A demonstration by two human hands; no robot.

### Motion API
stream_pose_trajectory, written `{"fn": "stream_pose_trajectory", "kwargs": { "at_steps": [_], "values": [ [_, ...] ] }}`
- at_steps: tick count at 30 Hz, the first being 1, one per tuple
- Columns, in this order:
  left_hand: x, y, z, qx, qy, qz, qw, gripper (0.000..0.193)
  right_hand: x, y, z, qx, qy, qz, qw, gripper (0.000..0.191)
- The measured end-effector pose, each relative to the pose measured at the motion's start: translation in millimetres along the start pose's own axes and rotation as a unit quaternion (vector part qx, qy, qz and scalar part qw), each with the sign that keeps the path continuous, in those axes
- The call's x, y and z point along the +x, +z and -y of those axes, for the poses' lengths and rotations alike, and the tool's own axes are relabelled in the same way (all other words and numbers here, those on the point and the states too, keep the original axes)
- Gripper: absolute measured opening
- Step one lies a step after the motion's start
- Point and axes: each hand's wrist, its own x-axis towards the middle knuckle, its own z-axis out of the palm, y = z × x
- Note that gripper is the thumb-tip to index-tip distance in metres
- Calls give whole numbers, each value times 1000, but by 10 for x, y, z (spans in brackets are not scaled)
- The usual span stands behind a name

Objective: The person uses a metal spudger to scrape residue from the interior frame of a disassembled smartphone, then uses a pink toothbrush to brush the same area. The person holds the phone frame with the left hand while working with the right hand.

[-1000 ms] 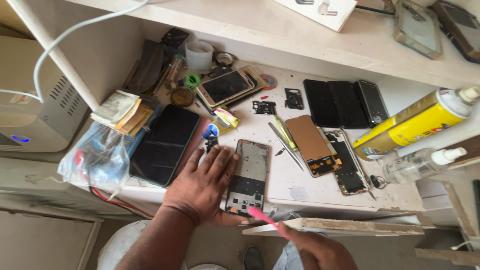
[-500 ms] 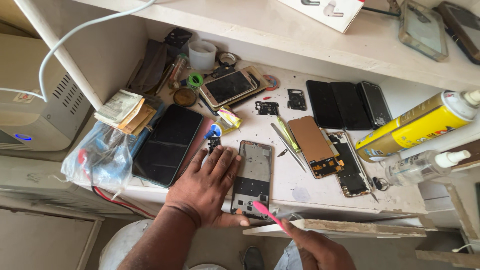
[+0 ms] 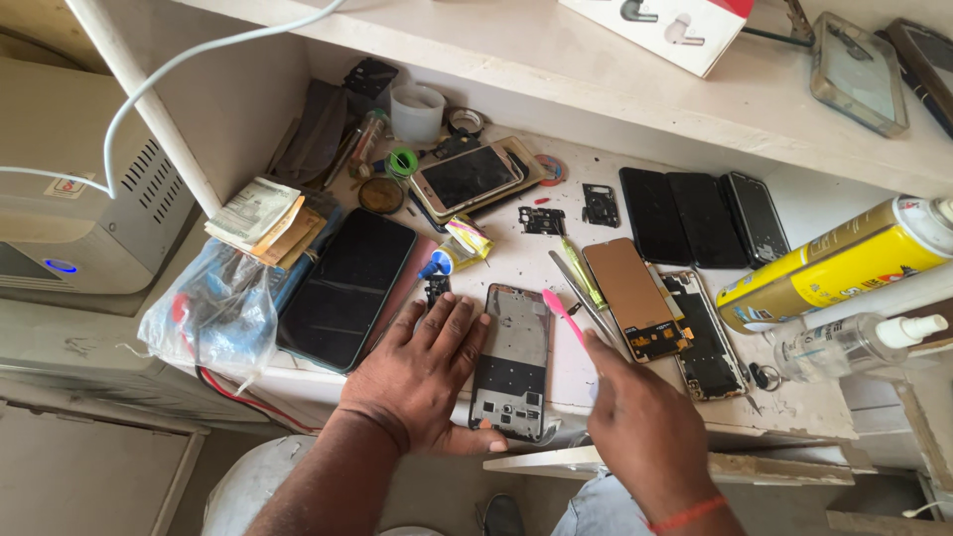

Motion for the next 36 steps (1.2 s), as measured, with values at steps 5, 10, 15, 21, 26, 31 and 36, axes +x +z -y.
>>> {"fn": "stream_pose_trajectory", "kwargs": {
  "at_steps": [5, 10, 15, 21, 26, 31, 36],
  "values": [
    [-6, -7, 12, -5, 0, -12, 1000, 126, 123, 45, 294, -41, 4, 66, 997, 64],
    [-24, -15, 3, -2, 2, -18, 1000, 127, 54, 241, 369, 71, -92, 2, 993, 55],
    [-32, -17, 19, -9, -5, -4, 1000, 126, -143, 183, -83, 304, 32, -51, 951, 48],
    [-32, 35, 10, -3, -1, -9, 1000, 127, -265, 46, -657, 135, 21, -234, 963, 30],
    [-15, 41, -13, 5, 4, -13, 1000, 128, -63, -2, -830, 60, 36, -271, 960, 24],
    [29, 45, -18, 10, 8, -12, 1000, 128, 223, -88, -806, -111, -49, -322, 939, 27],
    [55, 57, -5, 15, 15, -21, 1000, 129, 292, -52, -492, 17, -103, -272, 957, 17]
  ]
}}
